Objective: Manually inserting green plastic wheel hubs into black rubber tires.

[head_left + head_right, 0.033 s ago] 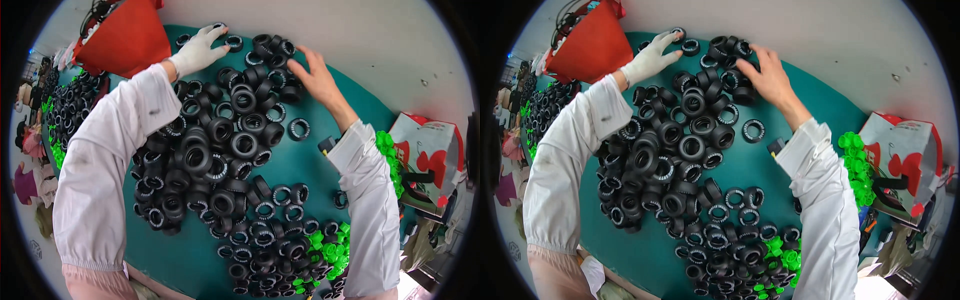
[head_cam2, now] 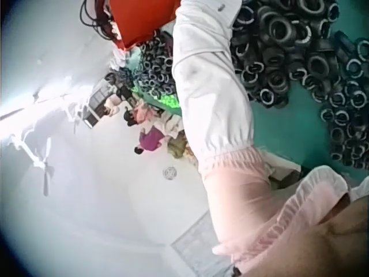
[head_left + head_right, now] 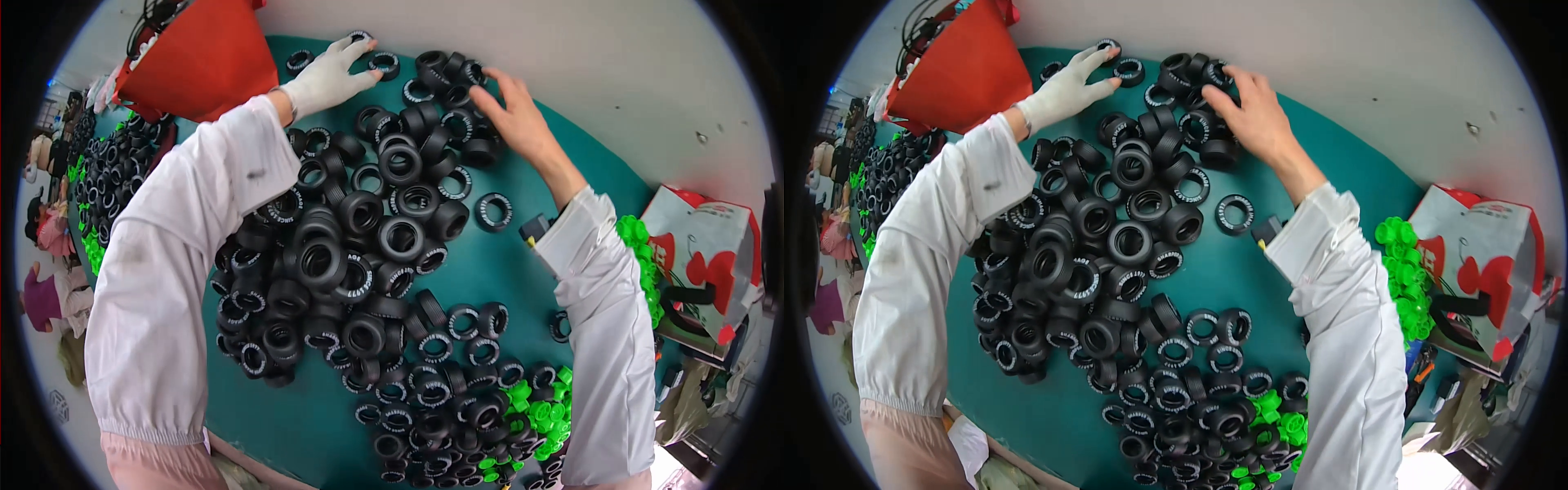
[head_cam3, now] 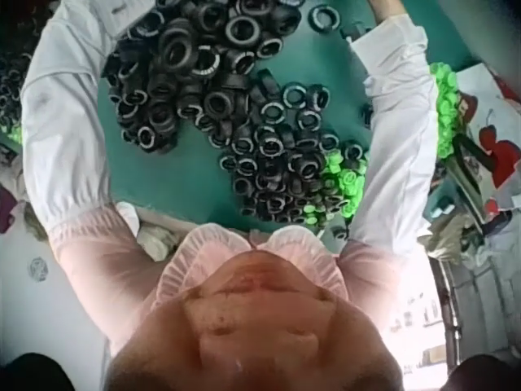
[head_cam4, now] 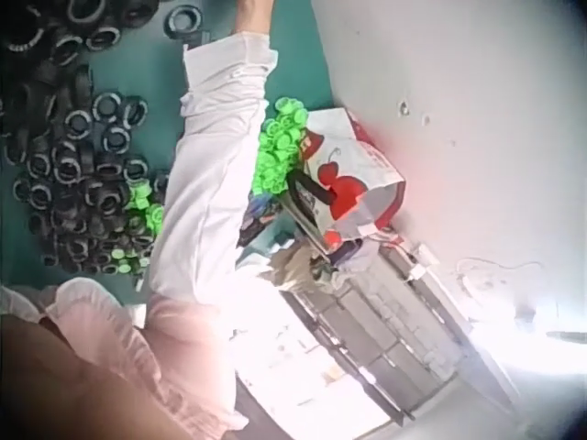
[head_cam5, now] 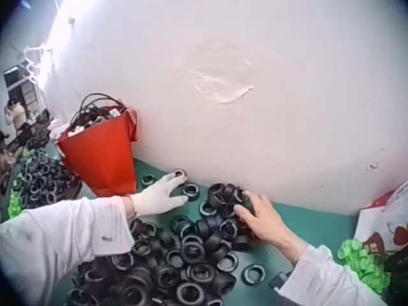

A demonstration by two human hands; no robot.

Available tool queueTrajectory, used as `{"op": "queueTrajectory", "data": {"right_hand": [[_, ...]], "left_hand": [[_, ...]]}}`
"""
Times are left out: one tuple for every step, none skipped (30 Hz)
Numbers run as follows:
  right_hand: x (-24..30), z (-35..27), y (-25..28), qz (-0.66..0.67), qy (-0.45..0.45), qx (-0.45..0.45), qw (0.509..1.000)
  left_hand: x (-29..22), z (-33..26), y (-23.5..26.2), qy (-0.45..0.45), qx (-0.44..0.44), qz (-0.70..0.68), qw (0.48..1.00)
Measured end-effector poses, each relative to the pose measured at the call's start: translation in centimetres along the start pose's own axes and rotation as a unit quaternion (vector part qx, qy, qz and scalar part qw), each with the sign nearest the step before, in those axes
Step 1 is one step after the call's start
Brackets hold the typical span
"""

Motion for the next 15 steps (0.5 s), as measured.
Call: {"op": "queueTrajectory", "data": {"right_hand": [[-0.9,1.5,-0.7,0.006,-0.011,0.006,1.000],[-1.0,2.3,-1.2,-0.062,0.003,-0.028,0.998],[-0.6,2.6,-1.6,-0.132,0.013,-0.061,0.989],[-1.1,2.9,-1.8,-0.134,0.004,-0.057,0.989],[-1.5,3.1,-1.9,-0.072,0.003,-0.051,0.996],[-1.4,3.4,-2.4,-0.003,0.009,-0.045,0.999],[-0.7,3.5,-3.2,0.005,0.010,-0.042,0.999],[0.8,3.8,-3.8,-0.011,0.002,-0.037,0.999],[0.7,3.6,-3.2,-0.046,-0.019,-0.038,0.998],[0.5,2.9,-3.2,-0.037,-0.024,-0.037,0.998],[0.5,1.8,-3.1,-0.044,-0.032,-0.028,0.998],[-0.1,0.5,-3.2,-0.049,-0.045,-0.003,0.998],[0.1,-0.7,-3.5,-0.049,-0.050,0.021,0.997],[1.0,-1.7,-3.8,-0.012,-0.046,0.039,0.998],[1.2,-2.7,-4.0,0.018,-0.045,0.061,0.997]], "left_hand": [[0.5,1.0,-1.3,0.000,0.002,-0.003,1.000],[0.9,1.8,-2.4,0.002,0.008,-0.005,1.000],[0.4,2.6,-3.3,-0.011,0.005,0.030,0.999],[-1.4,3.3,-3.7,-0.026,0.002,0.065,0.998],[-3.2,4.1,-4.4,-0.027,0.021,0.057,0.998],[-4.3,5.1,-4.3,-0.003,0.033,0.089,0.995],[-4.1,5.8,-4.0,0.025,0.047,0.124,0.991],[-0.4,7.2,-3.8,-0.008,0.048,0.121,0.991],[-0.7,7.1,-4.2,-0.014,0.047,0.118,0.992],[-1.4,7.0,-4.8,-0.042,0.071,0.090,0.993],[-2.2,6.8,-5.3,-0.069,0.094,0.063,0.991],[-4.1,5.3,-5.7,-0.066,0.109,0.008,0.992],[-4.8,4.1,-6.0,-0.054,0.119,-0.014,0.991],[-5.4,2.5,-5.3,-0.030,0.154,-0.019,0.987],[-6.3,0.9,-5.4,-0.009,0.191,-0.030,0.981]]}}
Point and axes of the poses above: each hand's wrist, its own z-axis towards the middle knuckle, its own y-axis out of the back of the hand, x = y × z, the point moved 7 cm from there along z, towards the middle knuckle, and after that the axes turned 13 degrees about x, right-handed, at the moved point
